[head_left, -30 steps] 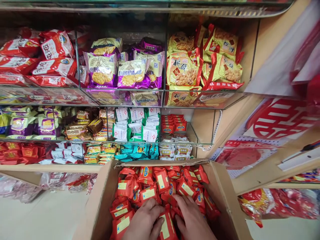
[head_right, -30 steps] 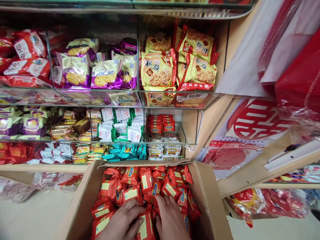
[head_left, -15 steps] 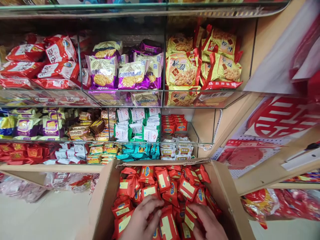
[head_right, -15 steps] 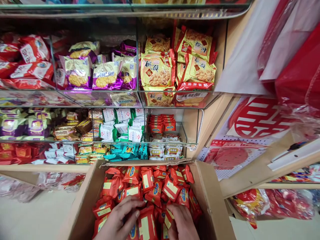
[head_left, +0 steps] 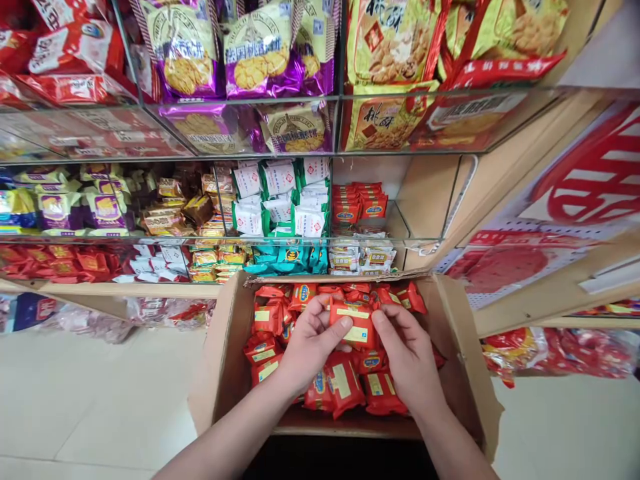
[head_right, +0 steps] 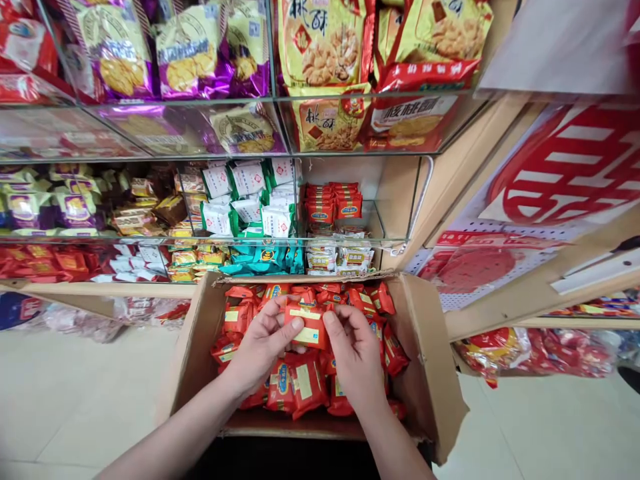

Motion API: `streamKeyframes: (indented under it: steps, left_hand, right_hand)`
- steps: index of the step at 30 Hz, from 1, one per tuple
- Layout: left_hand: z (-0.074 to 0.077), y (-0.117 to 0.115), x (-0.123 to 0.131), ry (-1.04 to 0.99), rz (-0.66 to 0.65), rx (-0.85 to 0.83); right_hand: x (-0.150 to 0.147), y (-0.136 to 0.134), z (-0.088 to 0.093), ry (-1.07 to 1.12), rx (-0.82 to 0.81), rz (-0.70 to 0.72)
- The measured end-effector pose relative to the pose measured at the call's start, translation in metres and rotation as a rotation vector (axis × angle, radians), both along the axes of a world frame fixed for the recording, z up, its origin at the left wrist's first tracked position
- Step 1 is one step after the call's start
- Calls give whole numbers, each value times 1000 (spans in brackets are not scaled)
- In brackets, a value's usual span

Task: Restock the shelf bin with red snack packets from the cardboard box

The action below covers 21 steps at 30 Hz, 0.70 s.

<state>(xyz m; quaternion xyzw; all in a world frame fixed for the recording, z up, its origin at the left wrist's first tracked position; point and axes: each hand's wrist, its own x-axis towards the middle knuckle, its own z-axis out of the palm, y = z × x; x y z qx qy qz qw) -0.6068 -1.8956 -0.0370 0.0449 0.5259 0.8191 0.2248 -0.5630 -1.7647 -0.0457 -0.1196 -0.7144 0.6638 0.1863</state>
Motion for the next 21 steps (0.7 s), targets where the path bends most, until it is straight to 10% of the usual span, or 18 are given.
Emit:
streamKeyframes:
  steps: [9, 21]
  left_hand:
    - [6, 2, -1, 124, 30, 16]
    - [-2, 2, 2, 277, 179, -94]
  right_hand:
    - [-10, -3, -10, 134, 316, -151]
    - [-9, -2, -13, 157, 230, -128]
